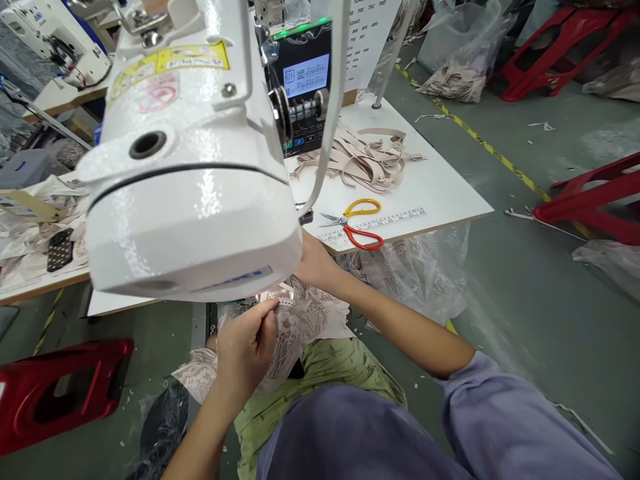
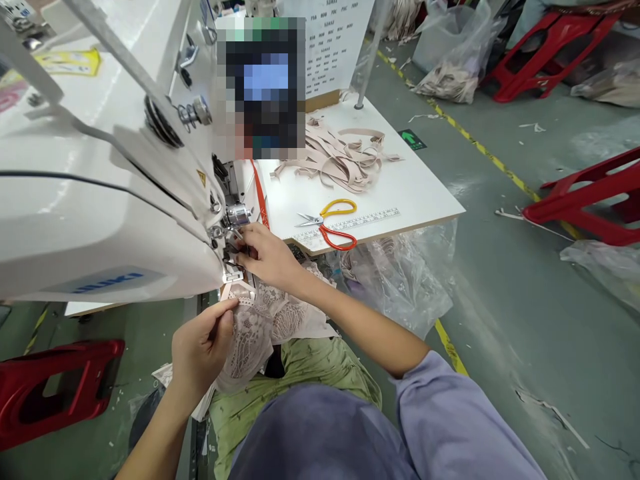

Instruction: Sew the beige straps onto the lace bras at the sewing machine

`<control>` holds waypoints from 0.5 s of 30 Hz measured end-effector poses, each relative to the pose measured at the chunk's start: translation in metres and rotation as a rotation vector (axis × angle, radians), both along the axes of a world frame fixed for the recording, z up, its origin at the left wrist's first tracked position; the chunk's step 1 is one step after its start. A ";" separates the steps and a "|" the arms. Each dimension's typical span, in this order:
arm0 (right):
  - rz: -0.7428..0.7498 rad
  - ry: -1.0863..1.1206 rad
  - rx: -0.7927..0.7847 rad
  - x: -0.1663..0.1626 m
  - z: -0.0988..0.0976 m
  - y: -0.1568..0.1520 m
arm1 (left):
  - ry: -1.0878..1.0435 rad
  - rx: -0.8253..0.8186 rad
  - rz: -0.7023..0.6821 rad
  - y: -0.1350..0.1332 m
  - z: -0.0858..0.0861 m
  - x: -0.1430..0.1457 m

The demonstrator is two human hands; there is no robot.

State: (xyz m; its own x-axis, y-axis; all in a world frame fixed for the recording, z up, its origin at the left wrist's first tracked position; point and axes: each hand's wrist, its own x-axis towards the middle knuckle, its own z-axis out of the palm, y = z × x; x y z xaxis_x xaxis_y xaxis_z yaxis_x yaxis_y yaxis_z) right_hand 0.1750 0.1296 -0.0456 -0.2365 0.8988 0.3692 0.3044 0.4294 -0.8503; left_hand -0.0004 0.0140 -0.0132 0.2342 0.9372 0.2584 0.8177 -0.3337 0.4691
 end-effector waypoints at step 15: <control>-0.014 0.028 0.007 0.004 -0.003 -0.002 | -0.075 0.050 0.050 -0.003 -0.016 -0.005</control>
State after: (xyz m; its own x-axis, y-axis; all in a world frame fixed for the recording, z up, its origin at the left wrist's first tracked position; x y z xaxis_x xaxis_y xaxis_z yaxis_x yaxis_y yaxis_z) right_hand 0.1789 0.1272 -0.0483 -0.2137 0.8991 0.3820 0.2861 0.4315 -0.8556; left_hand -0.0052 0.0109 -0.0289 0.1656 0.9329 0.3198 0.7970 -0.3176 0.5137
